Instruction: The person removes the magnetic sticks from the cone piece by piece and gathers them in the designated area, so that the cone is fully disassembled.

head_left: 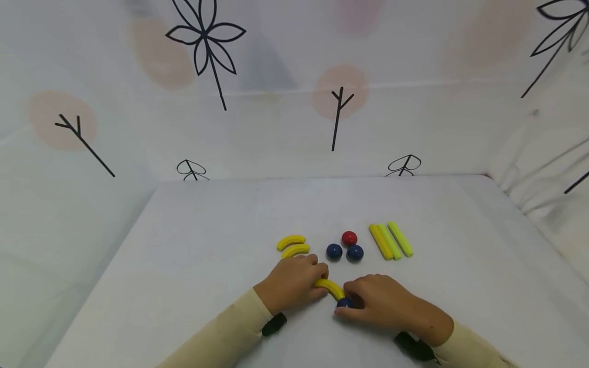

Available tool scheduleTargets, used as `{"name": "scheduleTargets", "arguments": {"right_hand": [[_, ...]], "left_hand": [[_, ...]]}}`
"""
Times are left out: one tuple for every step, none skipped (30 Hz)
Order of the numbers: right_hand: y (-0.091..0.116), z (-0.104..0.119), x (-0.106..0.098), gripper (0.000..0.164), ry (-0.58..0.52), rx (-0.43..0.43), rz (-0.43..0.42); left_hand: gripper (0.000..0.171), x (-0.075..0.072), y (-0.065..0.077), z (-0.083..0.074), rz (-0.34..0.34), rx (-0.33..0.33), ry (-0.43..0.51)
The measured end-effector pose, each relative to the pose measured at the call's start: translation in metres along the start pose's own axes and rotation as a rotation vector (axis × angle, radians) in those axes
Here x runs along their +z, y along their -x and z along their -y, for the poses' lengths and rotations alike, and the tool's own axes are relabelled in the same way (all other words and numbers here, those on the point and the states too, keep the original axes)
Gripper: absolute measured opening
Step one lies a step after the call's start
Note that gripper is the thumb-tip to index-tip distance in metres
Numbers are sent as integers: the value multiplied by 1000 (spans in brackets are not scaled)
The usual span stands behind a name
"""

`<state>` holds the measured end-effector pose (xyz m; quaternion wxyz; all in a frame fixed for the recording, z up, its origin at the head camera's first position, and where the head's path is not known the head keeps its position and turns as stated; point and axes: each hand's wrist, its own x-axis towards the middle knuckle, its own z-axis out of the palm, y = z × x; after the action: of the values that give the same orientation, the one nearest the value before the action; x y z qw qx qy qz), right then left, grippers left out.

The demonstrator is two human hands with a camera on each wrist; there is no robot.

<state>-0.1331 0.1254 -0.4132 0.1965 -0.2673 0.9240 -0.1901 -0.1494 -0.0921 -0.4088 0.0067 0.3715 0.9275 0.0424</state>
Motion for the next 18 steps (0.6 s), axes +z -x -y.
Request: {"name": "scheduleTargets", "arguments": {"right_hand": [[0,0,0,40,3,6,5],[1,-1,0,41,5,10,10],[1,-1,0,41,6,11,15],[1,-1,0,42,8,9,17],[1,-1,0,42,12,5,15],[1,-1,0,43,15,1,13],[1,-1,-1,43,18,-3,10],[0,-1,-2,43,21,-4,6],[0,-1,-3,43,23,-3,4],[0,0,-3,42,23,-2,1],[0,0,-4,42,21,2,2],[0,1,-4,42,17,5,6],[0,1,-5,41,14,9,12],[0,1,-5,41,8,12,18],[0,1,-5,40,3,14,25],[0,1,-5,40,-1,16,29],[0,1,-5,40,-3,17,31],[-1,1,-5,39,-3,18,30]], "left_hand": [[23,0,-1,-1,0,18,3],[23,1,-2,-2,3,31,10],[23,1,-2,-3,6,43,14],[23,1,-2,-3,7,50,15],[23,2,-3,-4,4,54,11],[23,1,-3,-4,1,54,8],[23,1,-3,-4,-1,52,4],[23,1,-3,-4,-2,47,4],[23,1,-3,-4,-6,45,0],[23,1,-4,-3,-8,43,-4],[23,1,-4,-3,-7,39,-4],[23,0,-4,-3,-5,38,-3],[23,0,-4,-3,-3,36,-2],[24,0,-4,-2,0,35,-1],[23,0,-3,-2,3,32,-1],[23,0,-3,-2,5,28,-3],[23,-1,-3,-1,5,24,-4],[23,-1,-3,-1,6,20,-8]]}}
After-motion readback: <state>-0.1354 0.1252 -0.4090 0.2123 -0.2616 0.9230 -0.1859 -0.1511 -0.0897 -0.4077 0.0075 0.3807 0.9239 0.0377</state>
